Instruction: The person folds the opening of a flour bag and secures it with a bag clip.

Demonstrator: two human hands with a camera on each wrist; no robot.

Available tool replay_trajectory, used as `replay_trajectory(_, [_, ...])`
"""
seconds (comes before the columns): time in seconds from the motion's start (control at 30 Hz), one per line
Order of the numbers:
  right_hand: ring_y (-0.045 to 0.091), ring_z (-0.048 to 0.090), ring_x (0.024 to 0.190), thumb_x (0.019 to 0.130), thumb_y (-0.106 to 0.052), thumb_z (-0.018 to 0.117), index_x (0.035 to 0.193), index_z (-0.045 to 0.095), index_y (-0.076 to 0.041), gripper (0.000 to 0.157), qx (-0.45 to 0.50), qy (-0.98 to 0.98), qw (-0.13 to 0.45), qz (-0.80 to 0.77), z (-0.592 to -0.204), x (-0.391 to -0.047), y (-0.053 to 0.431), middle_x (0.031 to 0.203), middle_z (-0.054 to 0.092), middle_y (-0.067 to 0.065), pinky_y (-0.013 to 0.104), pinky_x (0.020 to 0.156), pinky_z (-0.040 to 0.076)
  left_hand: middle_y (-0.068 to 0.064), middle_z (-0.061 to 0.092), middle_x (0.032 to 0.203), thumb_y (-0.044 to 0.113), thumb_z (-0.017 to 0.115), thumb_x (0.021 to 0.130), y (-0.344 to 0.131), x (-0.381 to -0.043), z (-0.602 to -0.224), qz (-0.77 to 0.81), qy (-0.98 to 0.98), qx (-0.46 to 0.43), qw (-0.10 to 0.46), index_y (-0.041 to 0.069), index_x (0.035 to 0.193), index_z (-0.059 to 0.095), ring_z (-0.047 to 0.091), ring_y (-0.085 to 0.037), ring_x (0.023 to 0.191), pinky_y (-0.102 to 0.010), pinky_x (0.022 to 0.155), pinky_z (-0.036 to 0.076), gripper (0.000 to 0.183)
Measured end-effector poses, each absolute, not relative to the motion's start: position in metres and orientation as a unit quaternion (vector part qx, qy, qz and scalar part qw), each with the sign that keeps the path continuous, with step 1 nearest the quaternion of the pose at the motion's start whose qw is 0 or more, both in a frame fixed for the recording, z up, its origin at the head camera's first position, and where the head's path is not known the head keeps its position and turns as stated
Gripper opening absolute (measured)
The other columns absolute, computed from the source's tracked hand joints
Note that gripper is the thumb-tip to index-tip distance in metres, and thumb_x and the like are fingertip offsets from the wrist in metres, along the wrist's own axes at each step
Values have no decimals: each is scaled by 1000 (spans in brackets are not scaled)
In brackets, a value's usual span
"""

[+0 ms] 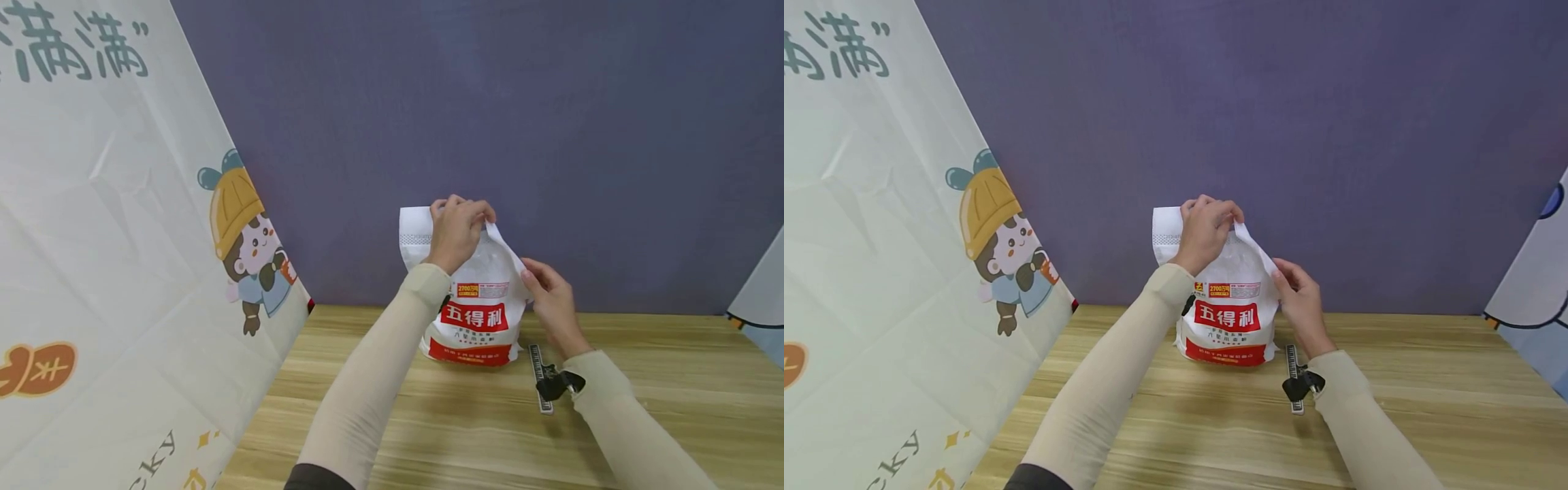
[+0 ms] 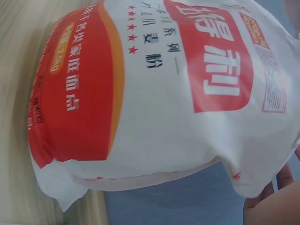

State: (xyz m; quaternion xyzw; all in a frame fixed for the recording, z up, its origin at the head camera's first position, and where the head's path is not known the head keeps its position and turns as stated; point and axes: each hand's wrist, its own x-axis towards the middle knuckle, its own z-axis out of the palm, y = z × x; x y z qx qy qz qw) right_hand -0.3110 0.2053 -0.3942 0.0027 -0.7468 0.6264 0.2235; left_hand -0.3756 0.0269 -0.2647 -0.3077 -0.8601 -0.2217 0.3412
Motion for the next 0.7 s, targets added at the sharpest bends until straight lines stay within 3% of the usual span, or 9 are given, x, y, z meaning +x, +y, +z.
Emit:
replay_trajectory(0.23, [2,54,105,105,-38,54,146,55,-10,49,-2,-754,213,621,-389,-312,201,124,61,-4,15,85,50,12,74,97,15,46,106,29,-374,-265,-179,-865,-315,346,27,98,71,59,-13,105,-47,115,33,29])
replay_trajectory(0.37, [1,52,101,105,-36,56,144,55,-6,49,-11,-756,211,619,-389,-312,199,115,60,-9,15,83,49,13,73,99,24,40,106,30,-372,-266,-161,-871,-316,339,28,100,70,58,-12,110,-47,116,30,30])
replay_trajectory(0.5, [1,53,98,104,-35,58,140,57,-3,49,-12,-753,217,622,-390,-313,198,107,58,-16,15,80,50,14,74,109,39,45,105,30,-368,-265,-125,-881,-317,328,31,106,71,56,-12,115,-49,118,27,27])
replay_trajectory(0.7, [2,55,100,104,-40,57,140,57,-5,51,-12,-756,214,618,-389,-316,197,109,58,-14,17,80,51,16,70,125,59,59,97,36,-356,-259,4,-895,-317,313,38,119,70,52,-12,126,-55,120,23,32])
